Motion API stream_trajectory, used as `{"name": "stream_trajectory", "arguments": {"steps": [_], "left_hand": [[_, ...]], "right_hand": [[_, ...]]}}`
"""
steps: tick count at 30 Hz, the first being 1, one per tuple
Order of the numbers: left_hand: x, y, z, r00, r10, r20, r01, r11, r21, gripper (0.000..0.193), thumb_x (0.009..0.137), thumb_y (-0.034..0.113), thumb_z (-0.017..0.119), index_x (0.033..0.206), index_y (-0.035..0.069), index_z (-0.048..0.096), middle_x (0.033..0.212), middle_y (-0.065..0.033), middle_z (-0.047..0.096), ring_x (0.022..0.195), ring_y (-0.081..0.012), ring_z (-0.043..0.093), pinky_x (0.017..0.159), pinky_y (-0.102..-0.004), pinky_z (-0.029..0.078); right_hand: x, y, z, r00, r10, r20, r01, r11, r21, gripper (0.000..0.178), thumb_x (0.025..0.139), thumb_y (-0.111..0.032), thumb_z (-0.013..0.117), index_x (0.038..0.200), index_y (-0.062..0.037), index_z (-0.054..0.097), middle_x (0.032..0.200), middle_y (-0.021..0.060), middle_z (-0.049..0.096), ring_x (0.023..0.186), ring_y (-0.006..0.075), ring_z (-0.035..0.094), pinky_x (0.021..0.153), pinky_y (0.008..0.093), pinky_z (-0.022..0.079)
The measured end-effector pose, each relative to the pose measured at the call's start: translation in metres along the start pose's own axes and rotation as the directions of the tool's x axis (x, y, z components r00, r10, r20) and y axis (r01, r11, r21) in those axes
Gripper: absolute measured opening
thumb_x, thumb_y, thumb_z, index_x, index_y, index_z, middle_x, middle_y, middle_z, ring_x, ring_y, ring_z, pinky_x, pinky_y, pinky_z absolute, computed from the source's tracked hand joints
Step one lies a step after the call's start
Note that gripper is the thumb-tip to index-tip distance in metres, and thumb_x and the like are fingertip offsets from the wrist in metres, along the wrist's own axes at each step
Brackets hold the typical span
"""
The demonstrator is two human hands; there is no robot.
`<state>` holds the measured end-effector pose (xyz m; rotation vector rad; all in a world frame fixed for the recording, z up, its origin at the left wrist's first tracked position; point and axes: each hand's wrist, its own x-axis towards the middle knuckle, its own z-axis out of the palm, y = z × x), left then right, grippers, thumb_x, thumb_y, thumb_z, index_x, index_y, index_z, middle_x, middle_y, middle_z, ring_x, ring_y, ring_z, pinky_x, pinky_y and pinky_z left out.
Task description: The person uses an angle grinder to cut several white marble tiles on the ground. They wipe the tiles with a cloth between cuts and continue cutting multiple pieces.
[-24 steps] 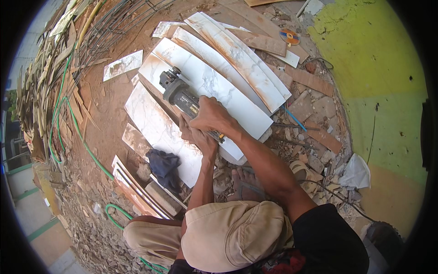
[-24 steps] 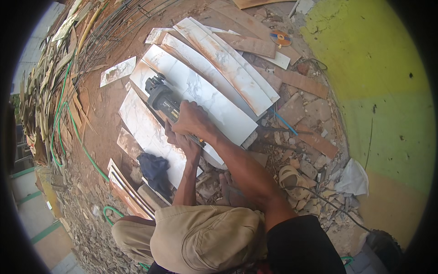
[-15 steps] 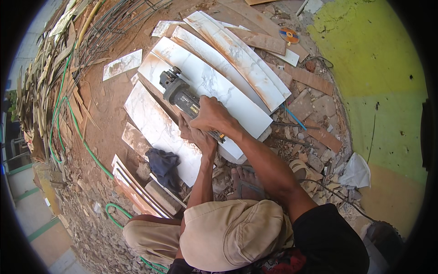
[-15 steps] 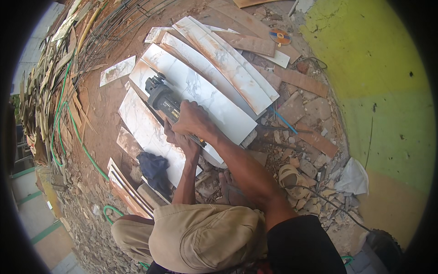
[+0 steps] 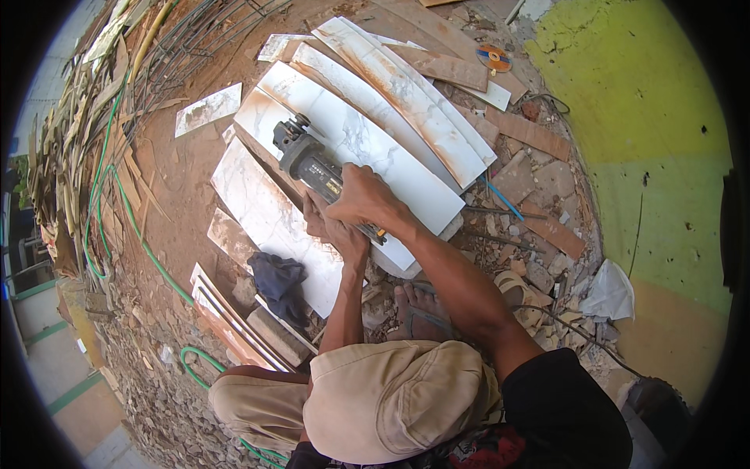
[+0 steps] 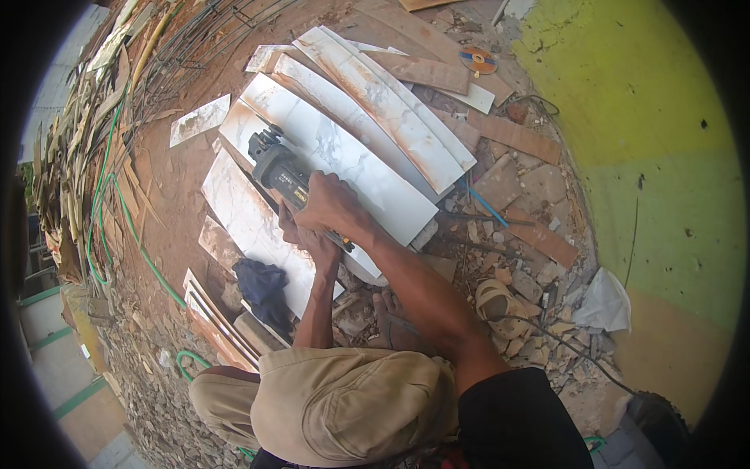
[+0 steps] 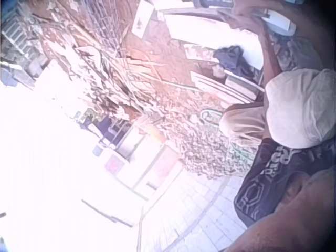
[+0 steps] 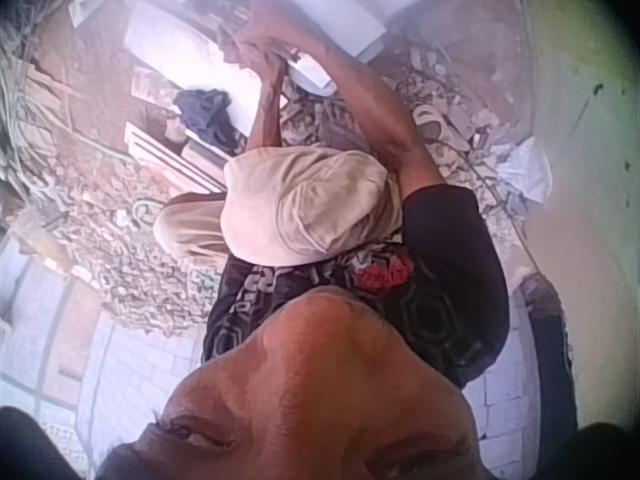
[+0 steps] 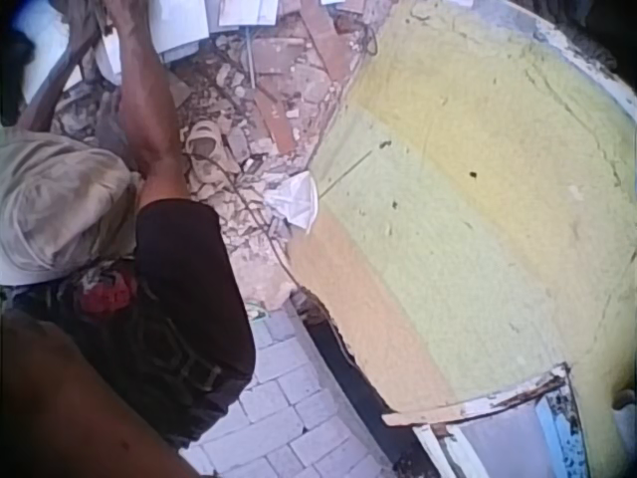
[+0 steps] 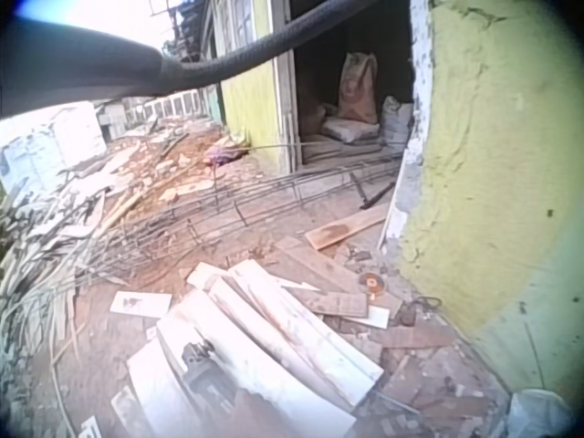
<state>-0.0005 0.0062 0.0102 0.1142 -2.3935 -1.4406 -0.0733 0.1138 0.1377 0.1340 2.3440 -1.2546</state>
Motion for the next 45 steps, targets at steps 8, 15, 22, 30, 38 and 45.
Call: {"name": "stream_trajectory", "arguments": {"steps": [8,15,22,30,38,45], "left_hand": [[0.003,0.022,-0.005,1.000,0.012,-0.010,-0.012,0.999,0.043,0.089,0.101,0.050,0.056,0.161,-0.007,0.023,0.161,-0.0347,0.023,0.151,-0.0448,0.020,0.122,-0.0495,0.017],[0.005,0.030,-0.008,1.000,-0.029,-0.007,0.029,0.994,0.101,0.089,0.097,0.045,0.064,0.162,-0.002,0.025,0.161,-0.0308,0.023,0.149,-0.0417,0.024,0.121,-0.0482,0.020],[0.004,0.016,-0.016,0.998,-0.049,0.041,0.040,0.981,0.189,0.087,0.098,0.052,0.060,0.162,0.002,0.029,0.163,-0.0283,0.019,0.149,-0.0394,0.024,0.119,-0.0476,0.024],[0.003,0.009,-0.015,0.999,0.000,0.052,-0.001,1.000,0.012,0.089,0.101,0.061,0.048,0.163,0.001,0.026,0.163,-0.0282,0.017,0.150,-0.0380,0.021,0.120,-0.0476,0.024],[0.001,-0.004,-0.015,0.996,0.028,0.080,-0.028,1.000,0.008,0.090,0.102,0.062,0.048,0.162,-0.001,0.025,0.163,-0.0300,0.018,0.151,-0.0389,0.019,0.122,-0.0473,0.018],[0.003,0.016,-0.016,0.997,0.027,0.069,-0.034,0.995,0.091,0.084,0.104,0.055,0.046,0.162,-0.002,0.025,0.163,-0.0298,0.018,0.151,-0.0389,0.019,0.122,-0.0471,0.018]], "right_hand": [[-0.011,-0.005,-0.013,0.997,0.016,0.075,-0.017,1.000,0.017,0.068,0.069,-0.038,0.082,0.104,0.0172,0.062,0.096,0.0408,0.069,0.095,0.0480,0.074,0.079,0.0469,0.060],[-0.014,0.000,-0.011,0.998,0.022,0.059,-0.024,0.999,0.024,0.062,0.067,-0.030,0.079,0.104,0.0169,0.062,0.097,0.0409,0.068,0.095,0.0505,0.072,0.080,0.0471,0.060],[-0.013,0.011,-0.005,1.000,-0.006,0.018,0.006,1.000,0.006,0.059,0.065,-0.025,0.076,0.105,0.0160,0.062,0.097,0.0405,0.068,0.097,0.0509,0.072,0.082,0.0478,0.059],[-0.018,0.004,-0.008,1.000,-0.011,0.021,0.010,1.000,0.029,0.058,0.065,-0.024,0.074,0.105,0.0163,0.061,0.098,0.0410,0.068,0.096,0.0516,0.071,0.082,0.0483,0.059],[-0.018,-0.003,-0.016,0.997,-0.011,0.077,0.010,1.000,0.012,0.059,0.065,-0.023,0.073,0.106,0.0168,0.060,0.098,0.0408,0.068,0.096,0.0525,0.071,0.082,0.0483,0.059],[-0.013,0.017,0.000,1.000,-0.014,-0.011,0.014,1.000,-0.018,0.061,0.064,-0.028,0.078,0.104,0.0153,0.063,0.096,0.0376,0.070,0.093,0.0467,0.074,0.080,0.0464,0.060]]}}
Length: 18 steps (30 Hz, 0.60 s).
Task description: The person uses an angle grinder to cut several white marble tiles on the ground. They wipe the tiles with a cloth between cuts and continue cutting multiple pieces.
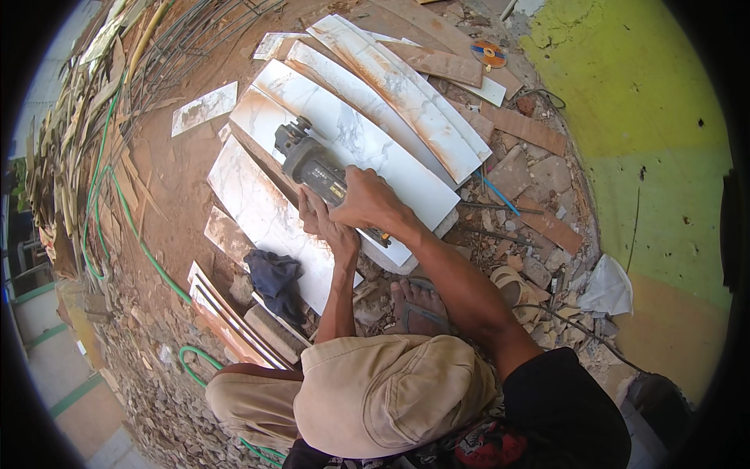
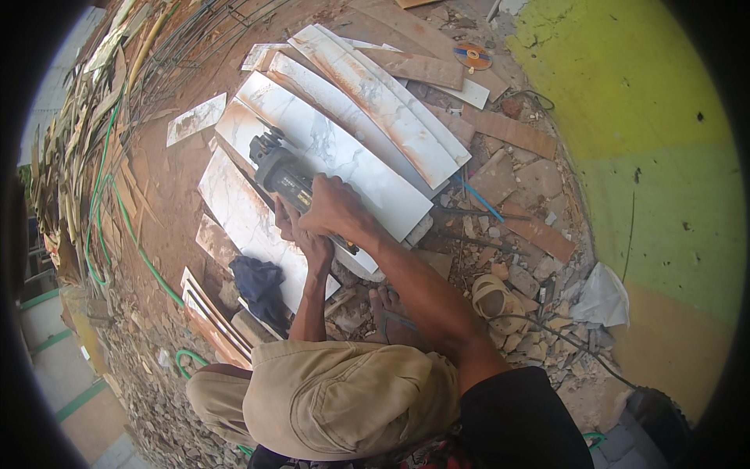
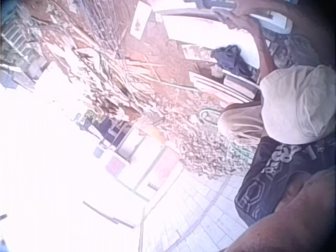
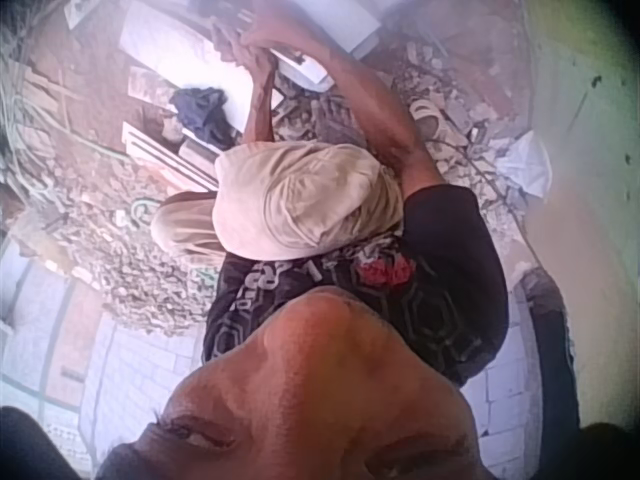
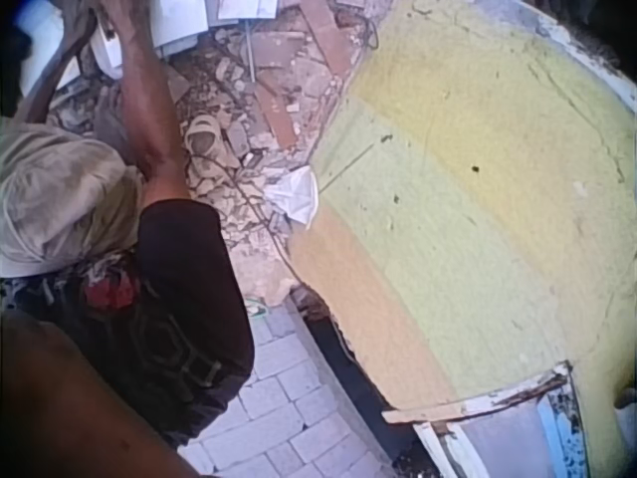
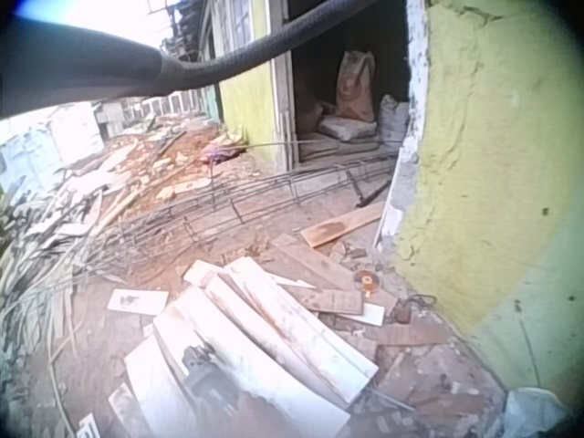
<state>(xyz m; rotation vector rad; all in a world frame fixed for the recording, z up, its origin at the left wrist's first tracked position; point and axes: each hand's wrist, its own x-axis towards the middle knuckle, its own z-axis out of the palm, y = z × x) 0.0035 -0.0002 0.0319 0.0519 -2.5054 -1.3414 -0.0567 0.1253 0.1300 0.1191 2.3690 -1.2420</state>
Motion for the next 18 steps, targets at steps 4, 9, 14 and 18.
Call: {"name": "stream_trajectory", "arguments": {"steps": [4,9,14,18], "left_hand": [[0.000,0.001,0.002,0.999,-0.045,-0.019,0.045,0.999,0.007,0.071,0.108,0.040,0.045,0.162,-0.003,0.025,0.164,-0.0291,0.016,0.152,-0.0390,0.019,0.123,-0.0450,0.019],[-0.002,0.005,0.004,0.997,-0.065,-0.032,0.065,0.998,0.005,0.061,0.111,0.028,0.042,0.161,-0.004,0.027,0.163,-0.0291,0.017,0.152,-0.0393,0.018,0.124,-0.0446,0.018],[-0.003,0.001,0.003,0.997,-0.056,-0.046,0.059,0.997,0.049,0.060,0.111,0.028,0.041,0.160,-0.004,0.029,0.163,-0.0292,0.018,0.151,-0.0394,0.019,0.123,-0.0451,0.017],[-0.002,0.004,0.004,0.996,-0.082,-0.047,0.086,0.994,0.071,0.058,0.111,0.028,0.040,0.160,-0.003,0.030,0.162,-0.0294,0.020,0.150,-0.0398,0.020,0.122,-0.0459,0.017]], "right_hand": [[-0.003,0.004,0.001,1.000,0.017,0.017,-0.017,1.000,0.011,0.063,0.064,-0.031,0.081,0.104,0.0151,0.064,0.096,0.0368,0.071,0.093,0.0455,0.075,0.080,0.0458,0.060],[-0.008,0.002,-0.006,0.998,0.021,0.055,-0.023,1.000,0.022,0.066,0.066,-0.034,0.082,0.105,0.0157,0.063,0.097,0.0373,0.071,0.094,0.0464,0.074,0.081,0.0465,0.060],[-0.019,-0.005,-0.015,0.995,0.028,0.099,-0.031,0.999,0.037,0.068,0.069,-0.034,0.081,0.109,0.0169,0.061,0.101,0.0382,0.070,0.098,0.0474,0.073,0.085,0.0478,0.059],[-0.025,-0.004,-0.019,0.994,0.020,0.103,-0.023,0.999,0.027,0.069,0.071,-0.034,0.079,0.112,0.0176,0.059,0.105,0.0391,0.068,0.101,0.0482,0.071,0.087,0.0483,0.058]]}}
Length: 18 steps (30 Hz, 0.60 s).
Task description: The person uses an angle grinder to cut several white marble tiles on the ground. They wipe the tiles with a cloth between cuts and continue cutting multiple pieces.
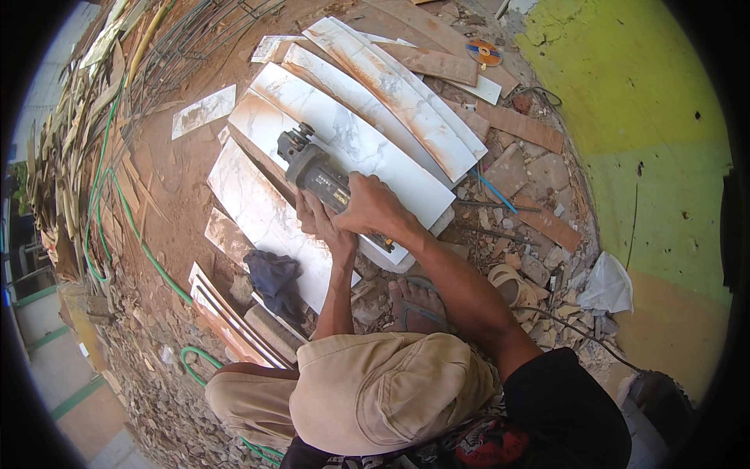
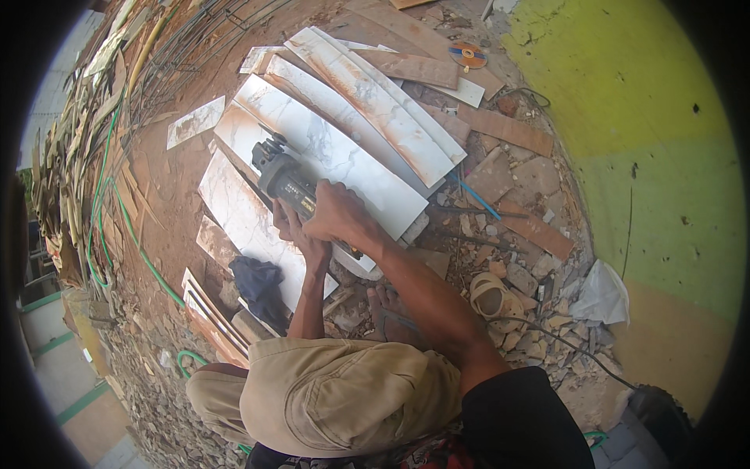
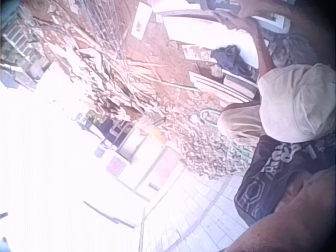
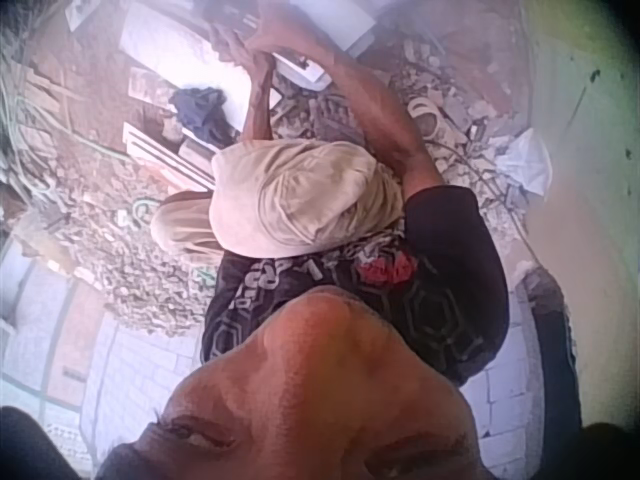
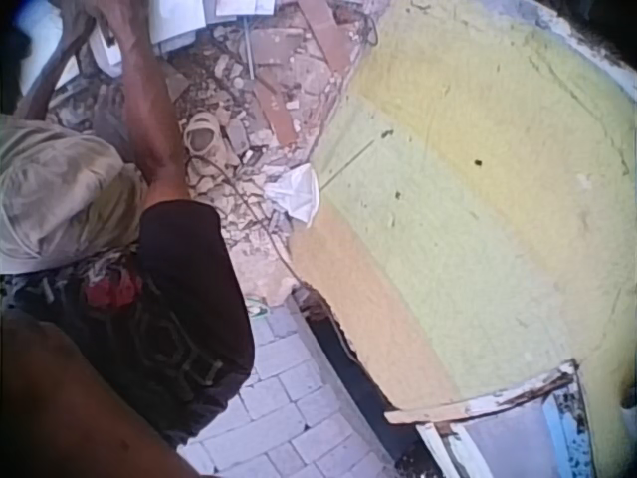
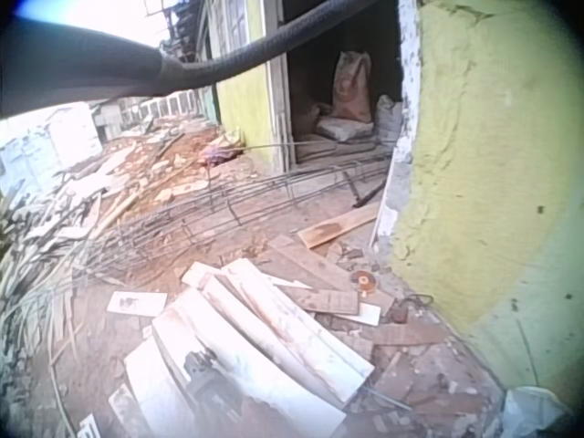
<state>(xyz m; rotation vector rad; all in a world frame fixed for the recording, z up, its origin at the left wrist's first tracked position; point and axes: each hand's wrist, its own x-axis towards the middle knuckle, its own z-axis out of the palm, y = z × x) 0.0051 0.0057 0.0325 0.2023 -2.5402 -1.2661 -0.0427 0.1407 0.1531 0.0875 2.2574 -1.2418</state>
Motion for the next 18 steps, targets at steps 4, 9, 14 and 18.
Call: {"name": "stream_trajectory", "arguments": {"steps": [4,9,14,18], "left_hand": [[-0.001,0.002,0.002,1.000,-0.015,-0.003,0.015,1.000,-0.012,0.058,0.110,0.029,0.039,0.158,-0.003,0.033,0.162,-0.0290,0.021,0.149,-0.0396,0.019,0.122,-0.0469,0.016],[-0.001,-0.006,0.002,1.000,0.008,-0.025,-0.008,1.000,-0.006,0.059,0.110,0.031,0.037,0.157,-0.004,0.034,0.162,-0.0284,0.021,0.150,-0.0392,0.019,0.122,-0.0474,0.015],[0.001,0.001,0.002,1.000,0.002,-0.005,-0.002,0.995,-0.095,0.059,0.110,0.031,0.036,0.157,-0.005,0.033,0.163,-0.0281,0.019,0.151,-0.0396,0.017,0.123,-0.0475,0.015],[0.001,0.004,0.001,0.999,-0.039,0.006,0.039,0.996,-0.080,0.059,0.110,0.030,0.035,0.157,-0.006,0.033,0.164,-0.0282,0.019,0.152,-0.0404,0.017,0.124,-0.0475,0.016]], "right_hand": [[0.002,0.006,0.003,1.000,-0.012,0.002,0.012,1.000,-0.008,0.072,0.073,-0.035,0.079,0.115,0.0184,0.058,0.109,0.0396,0.067,0.104,0.0485,0.070,0.088,0.0484,0.058],[-0.001,0.006,0.006,1.000,-0.009,-0.011,0.008,1.000,-0.028,0.074,0.074,-0.036,0.080,0.118,0.0188,0.056,0.110,0.0393,0.067,0.105,0.0490,0.069,0.089,0.0482,0.057],[-0.004,0.009,0.006,1.000,-0.015,-0.026,0.014,1.000,-0.025,0.074,0.073,-0.038,0.081,0.115,0.0185,0.058,0.107,0.0393,0.067,0.103,0.0492,0.070,0.089,0.0485,0.058],[-0.010,0.004,0.003,0.998,0.013,-0.063,-0.014,1.000,-0.011,0.061,0.071,-0.031,0.079,0.108,0.0153,0.063,0.099,0.0378,0.070,0.098,0.0497,0.072,0.087,0.0480,0.059]]}}
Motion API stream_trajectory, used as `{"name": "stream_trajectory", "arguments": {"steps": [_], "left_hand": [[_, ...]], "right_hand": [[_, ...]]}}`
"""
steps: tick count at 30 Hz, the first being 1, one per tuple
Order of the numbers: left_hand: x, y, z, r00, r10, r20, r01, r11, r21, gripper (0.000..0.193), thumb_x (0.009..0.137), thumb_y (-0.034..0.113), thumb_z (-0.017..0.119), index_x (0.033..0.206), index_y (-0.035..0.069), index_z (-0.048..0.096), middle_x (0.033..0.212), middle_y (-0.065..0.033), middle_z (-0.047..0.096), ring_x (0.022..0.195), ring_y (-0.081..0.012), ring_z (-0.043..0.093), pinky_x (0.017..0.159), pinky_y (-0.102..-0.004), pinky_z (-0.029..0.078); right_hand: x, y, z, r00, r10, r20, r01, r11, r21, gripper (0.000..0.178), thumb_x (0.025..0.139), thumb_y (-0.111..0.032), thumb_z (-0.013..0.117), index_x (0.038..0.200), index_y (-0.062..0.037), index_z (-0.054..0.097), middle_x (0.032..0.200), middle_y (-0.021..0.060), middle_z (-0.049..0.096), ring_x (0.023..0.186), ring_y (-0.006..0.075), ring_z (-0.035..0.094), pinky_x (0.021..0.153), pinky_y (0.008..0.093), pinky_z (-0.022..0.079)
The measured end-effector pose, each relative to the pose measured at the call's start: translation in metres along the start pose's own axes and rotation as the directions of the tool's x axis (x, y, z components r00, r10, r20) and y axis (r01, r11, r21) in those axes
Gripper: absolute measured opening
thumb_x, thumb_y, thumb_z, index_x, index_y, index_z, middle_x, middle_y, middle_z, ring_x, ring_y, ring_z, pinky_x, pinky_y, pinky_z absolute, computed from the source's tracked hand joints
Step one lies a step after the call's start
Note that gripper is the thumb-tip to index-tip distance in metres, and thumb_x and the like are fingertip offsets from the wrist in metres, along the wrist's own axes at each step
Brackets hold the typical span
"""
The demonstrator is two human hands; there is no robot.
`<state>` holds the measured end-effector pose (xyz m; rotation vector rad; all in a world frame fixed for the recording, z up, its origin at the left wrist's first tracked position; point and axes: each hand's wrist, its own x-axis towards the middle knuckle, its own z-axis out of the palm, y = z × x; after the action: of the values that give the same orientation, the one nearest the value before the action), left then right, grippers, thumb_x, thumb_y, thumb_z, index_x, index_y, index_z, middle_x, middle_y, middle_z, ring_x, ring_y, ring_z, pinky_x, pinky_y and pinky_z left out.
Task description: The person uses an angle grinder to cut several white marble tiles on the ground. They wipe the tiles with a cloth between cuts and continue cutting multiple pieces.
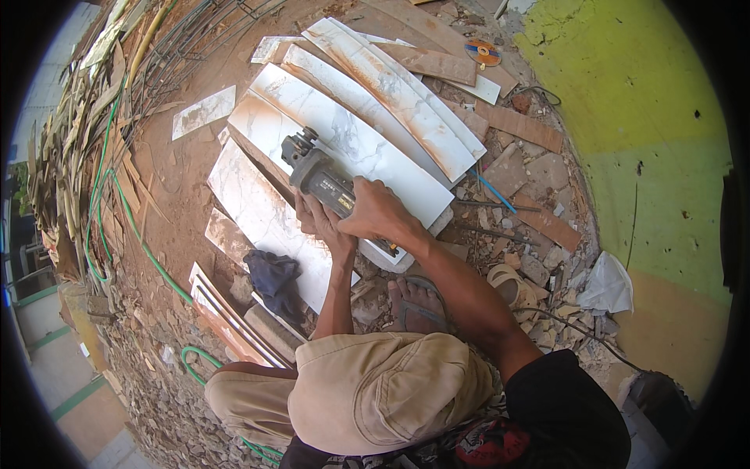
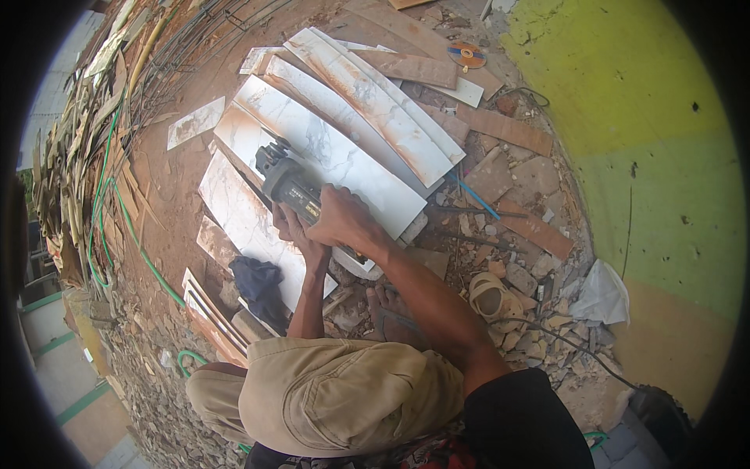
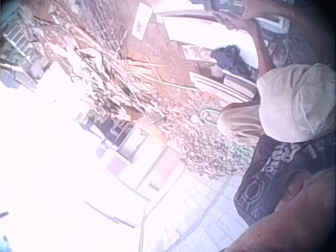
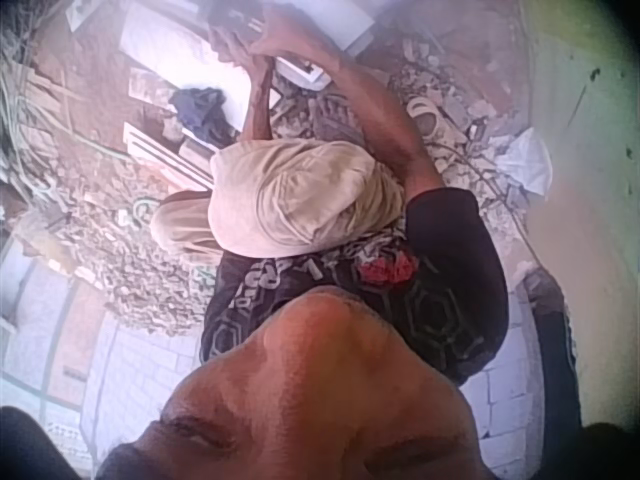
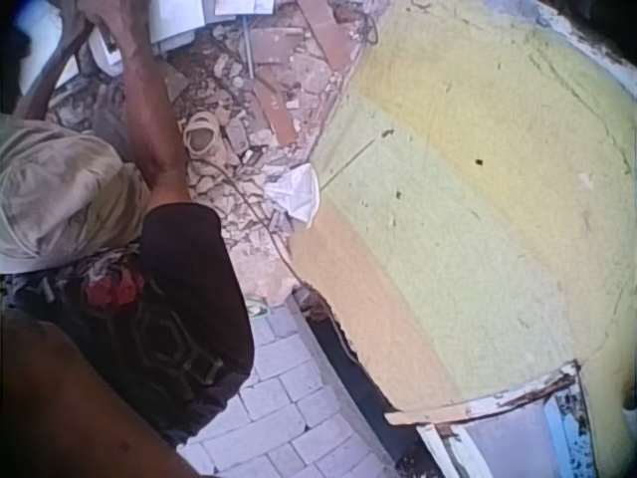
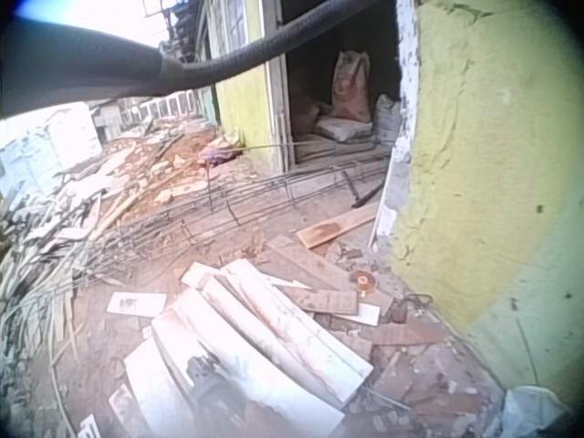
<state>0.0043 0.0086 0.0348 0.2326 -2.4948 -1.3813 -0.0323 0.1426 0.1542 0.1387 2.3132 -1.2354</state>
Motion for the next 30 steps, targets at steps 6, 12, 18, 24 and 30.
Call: {"name": "stream_trajectory", "arguments": {"steps": [6,12,18,24,30], "left_hand": [[0.000,-0.008,0.002,0.999,0.024,-0.026,-0.024,1.000,-0.017,0.060,0.110,0.030,0.035,0.156,-0.007,0.033,0.163,-0.0284,0.019,0.152,-0.0408,0.018,0.124,-0.0476,0.015],[0.001,-0.006,0.002,1.000,-0.005,-0.013,0.005,1.000,-0.019,0.059,0.110,0.032,0.033,0.157,-0.004,0.034,0.163,-0.0284,0.020,0.153,-0.0403,0.017,0.124,-0.0483,0.013],[0.001,-0.008,0.000,1.000,0.028,-0.014,-0.028,1.000,-0.006,0.059,0.111,0.034,0.033,0.157,-0.001,0.037,0.164,-0.0280,0.020,0.153,-0.0397,0.017,0.124,-0.0483,0.013],[0.001,-0.005,0.000,0.999,0.032,-0.016,-0.032,0.999,0.022,0.055,0.111,0.034,0.034,0.154,0.000,0.043,0.163,-0.0282,0.021,0.152,-0.0397,0.017,0.124,-0.0478,0.014],[0.002,-0.008,-0.001,0.999,0.047,-0.002,-0.047,0.999,-0.012,0.053,0.111,0.032,0.035,0.151,-0.001,0.045,0.163,-0.0281,0.022,0.153,-0.0400,0.016,0.124,-0.0482,0.016]], "right_hand": [[-0.005,0.000,-0.008,0.998,0.020,0.062,-0.022,0.999,0.033,0.060,0.064,-0.024,0.074,0.108,0.0146,0.061,0.102,0.0369,0.070,0.099,0.0485,0.072,0.086,0.0471,0.058],[-0.008,0.004,-0.008,0.997,0.033,0.066,-0.035,0.999,0.031,0.061,0.063,-0.022,0.073,0.110,0.0140,0.060,0.103,0.0372,0.069,0.099,0.0493,0.071,0.088,0.0475,0.058],[-0.010,0.006,-0.006,0.997,0.044,0.063,-0.045,0.999,0.017,0.060,0.064,-0.022,0.073,0.111,0.0126,0.059,0.104,0.0367,0.069,0.100,0.0498,0.070,0.088,0.0481,0.057],[-0.011,0.012,-0.005,0.998,0.032,0.060,-0.033,0.999,0.014,0.059,0.064,-0.022,0.074,0.110,0.0126,0.059,0.104,0.0368,0.069,0.099,0.0499,0.071,0.088,0.0479,0.057],[-0.015,0.013,-0.004,0.999,0.029,0.030,-0.029,0.999,0.018,0.059,0.063,-0.022,0.074,0.109,0.0130,0.059,0.101,0.0369,0.069,0.097,0.0498,0.071,0.087,0.0476,0.058]]}}
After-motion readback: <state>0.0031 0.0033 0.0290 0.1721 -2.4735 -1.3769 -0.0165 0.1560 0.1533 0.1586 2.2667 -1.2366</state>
